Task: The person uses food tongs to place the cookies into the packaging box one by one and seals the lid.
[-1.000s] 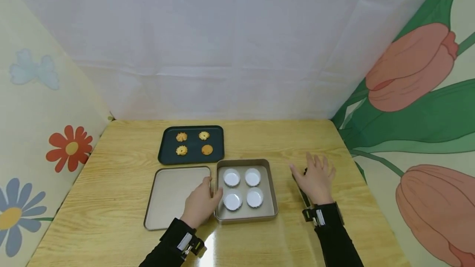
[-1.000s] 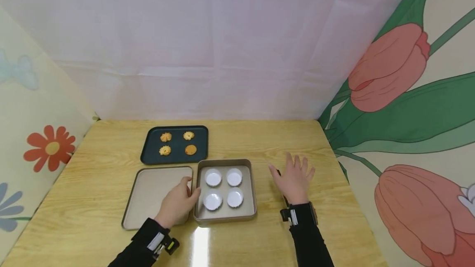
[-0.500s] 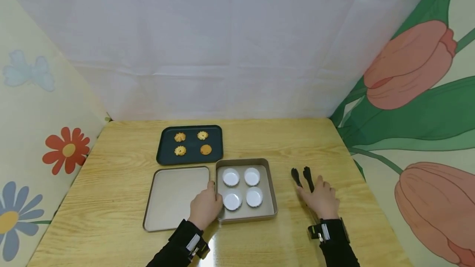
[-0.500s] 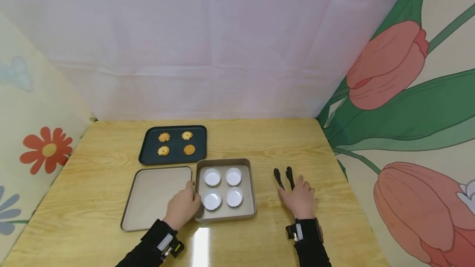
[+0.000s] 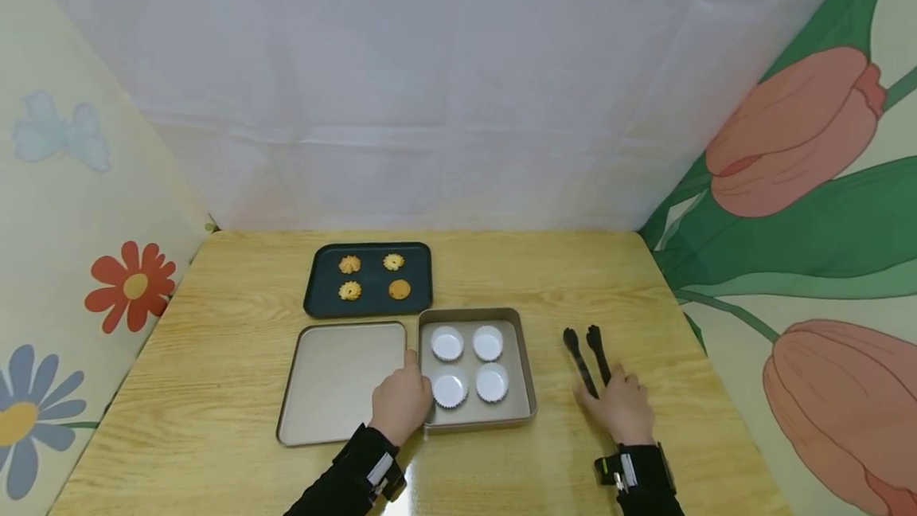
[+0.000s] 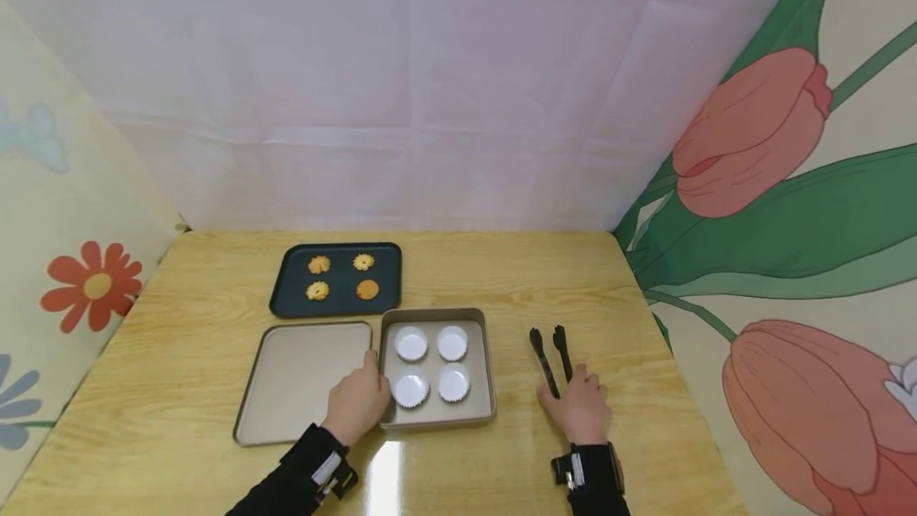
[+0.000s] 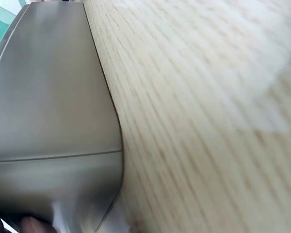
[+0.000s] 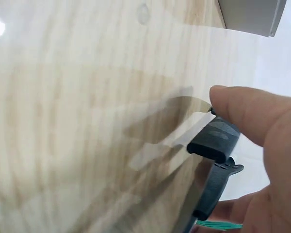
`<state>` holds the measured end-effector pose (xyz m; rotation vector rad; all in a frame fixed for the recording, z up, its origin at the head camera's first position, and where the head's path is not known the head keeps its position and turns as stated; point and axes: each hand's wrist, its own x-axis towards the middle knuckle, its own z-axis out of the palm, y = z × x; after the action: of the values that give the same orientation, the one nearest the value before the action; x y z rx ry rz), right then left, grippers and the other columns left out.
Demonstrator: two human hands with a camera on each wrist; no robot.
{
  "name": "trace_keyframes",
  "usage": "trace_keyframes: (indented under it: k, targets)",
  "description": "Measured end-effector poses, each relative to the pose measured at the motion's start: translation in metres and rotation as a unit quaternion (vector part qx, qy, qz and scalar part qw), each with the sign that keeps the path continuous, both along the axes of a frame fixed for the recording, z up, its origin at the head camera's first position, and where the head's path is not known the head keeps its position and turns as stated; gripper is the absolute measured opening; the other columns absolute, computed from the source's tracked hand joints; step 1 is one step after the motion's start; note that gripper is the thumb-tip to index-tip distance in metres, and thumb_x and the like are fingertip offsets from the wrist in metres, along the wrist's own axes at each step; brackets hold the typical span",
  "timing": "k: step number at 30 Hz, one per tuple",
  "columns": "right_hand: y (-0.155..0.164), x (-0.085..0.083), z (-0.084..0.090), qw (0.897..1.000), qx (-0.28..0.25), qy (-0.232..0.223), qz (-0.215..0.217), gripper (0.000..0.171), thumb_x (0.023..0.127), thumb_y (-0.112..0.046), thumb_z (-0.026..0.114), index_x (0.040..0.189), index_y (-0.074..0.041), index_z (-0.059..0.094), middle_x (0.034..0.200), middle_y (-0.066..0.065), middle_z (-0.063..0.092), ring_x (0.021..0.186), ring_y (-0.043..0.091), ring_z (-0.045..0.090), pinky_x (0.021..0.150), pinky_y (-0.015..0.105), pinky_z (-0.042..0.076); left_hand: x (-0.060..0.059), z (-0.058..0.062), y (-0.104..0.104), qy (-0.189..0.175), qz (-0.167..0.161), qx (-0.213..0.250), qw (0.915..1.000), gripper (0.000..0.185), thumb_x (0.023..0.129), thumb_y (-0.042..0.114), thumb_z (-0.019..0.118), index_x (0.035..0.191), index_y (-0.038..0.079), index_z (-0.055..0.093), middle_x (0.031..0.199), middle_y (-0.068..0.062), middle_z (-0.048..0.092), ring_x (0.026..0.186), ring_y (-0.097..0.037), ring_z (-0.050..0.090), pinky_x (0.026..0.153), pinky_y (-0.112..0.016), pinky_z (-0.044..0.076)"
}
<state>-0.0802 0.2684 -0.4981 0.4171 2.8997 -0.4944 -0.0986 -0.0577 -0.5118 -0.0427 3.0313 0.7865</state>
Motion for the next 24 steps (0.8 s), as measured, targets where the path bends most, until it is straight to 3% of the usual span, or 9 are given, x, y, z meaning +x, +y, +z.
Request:
trace_keyframes:
  k: [9,19,24]
  targets:
    - [0.0009,0.0044,-0.0006,1.0,0.005,-0.007,-0.005,0.069,0.076,-0.039,0.066,0.104,0.019,0.041,0.094,0.034,0.047,0.088,0.048,0.049,0.068,0.054,0.043,0.0022,-0.0029,0.0039,-0.006,0.006,-0.013,0.9999,0.038,0.084,0.016,0.049,0.116,-0.004,0.045,0.055,-0.01,0.053,0.044,-0.026,0.05,0.04,-0.041,0.036]
    - [-0.0003,-0.0011,0.0003,0.999,-0.017,-0.032,-0.027,0.052,0.081,-0.033,0.064,0.095,0.014,0.045,0.076,0.021,0.049,0.064,0.029,0.053,0.05,0.038,0.041,0.0001,-0.0022,0.0031,-0.009,0.014,-0.021,0.9996,0.036,0.085,0.017,0.049,0.114,-0.003,0.046,0.057,-0.011,0.054,0.046,-0.027,0.051,0.041,-0.041,0.036]
    - [0.0034,0.0002,-0.0003,0.999,-0.018,-0.023,-0.018,0.049,0.083,-0.03,0.059,0.096,0.014,0.044,0.076,0.022,0.048,0.062,0.029,0.051,0.05,0.039,0.04,0.0011,-0.0017,0.0041,-0.014,0.017,-0.015,0.9996,0.038,0.084,0.017,0.049,0.116,-0.003,0.045,0.059,-0.011,0.055,0.047,-0.028,0.052,0.042,-0.042,0.036]
